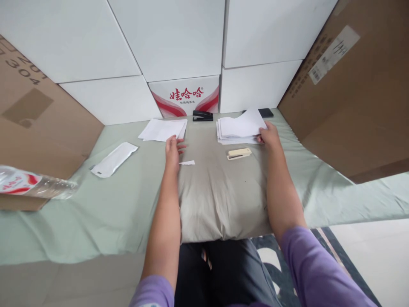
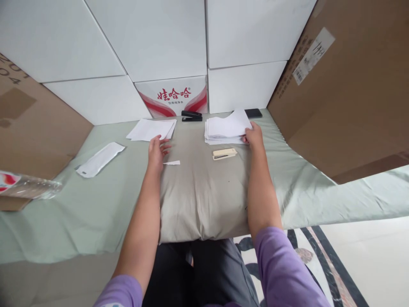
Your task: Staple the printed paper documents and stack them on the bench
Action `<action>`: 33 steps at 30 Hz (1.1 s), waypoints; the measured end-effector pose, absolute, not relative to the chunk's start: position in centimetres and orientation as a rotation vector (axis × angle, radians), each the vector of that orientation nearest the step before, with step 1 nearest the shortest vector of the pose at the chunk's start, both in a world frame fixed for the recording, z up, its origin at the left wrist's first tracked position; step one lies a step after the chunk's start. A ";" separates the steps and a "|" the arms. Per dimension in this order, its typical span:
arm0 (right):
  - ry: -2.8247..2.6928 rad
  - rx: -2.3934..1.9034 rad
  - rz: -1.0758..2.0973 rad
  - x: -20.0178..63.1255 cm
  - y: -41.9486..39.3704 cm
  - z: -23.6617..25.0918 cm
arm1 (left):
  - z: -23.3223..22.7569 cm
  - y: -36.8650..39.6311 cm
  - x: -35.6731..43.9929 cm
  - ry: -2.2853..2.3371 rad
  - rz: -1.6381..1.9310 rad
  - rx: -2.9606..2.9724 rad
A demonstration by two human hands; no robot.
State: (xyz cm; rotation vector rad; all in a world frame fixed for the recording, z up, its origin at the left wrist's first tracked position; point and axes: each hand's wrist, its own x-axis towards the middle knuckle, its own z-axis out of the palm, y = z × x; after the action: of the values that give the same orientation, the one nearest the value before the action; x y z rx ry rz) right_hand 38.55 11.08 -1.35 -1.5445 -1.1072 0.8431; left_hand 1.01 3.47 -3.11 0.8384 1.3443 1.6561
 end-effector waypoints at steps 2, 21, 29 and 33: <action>-1.069 -1.526 0.838 38.4 11.2 -1.2 | -3.2 3.5 1.0 1.343 1.654 0.847; -1.271 -1.843 0.249 38.3 10.6 0.1 | -3.2 3.6 0.8 1.384 1.630 0.830; -1.913 -1.687 0.360 33.4 9.9 2.4 | -3.2 3.5 0.7 1.377 1.622 0.849; -2.183 -1.895 0.676 30.4 9.7 1.6 | -3.2 3.6 0.7 1.366 1.637 0.845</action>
State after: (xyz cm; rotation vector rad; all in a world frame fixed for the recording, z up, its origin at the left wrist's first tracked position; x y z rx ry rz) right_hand 30.44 9.71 1.59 -1.8952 -2.1832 0.6756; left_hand 0.72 3.64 -3.24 0.8454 1.3659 1.6372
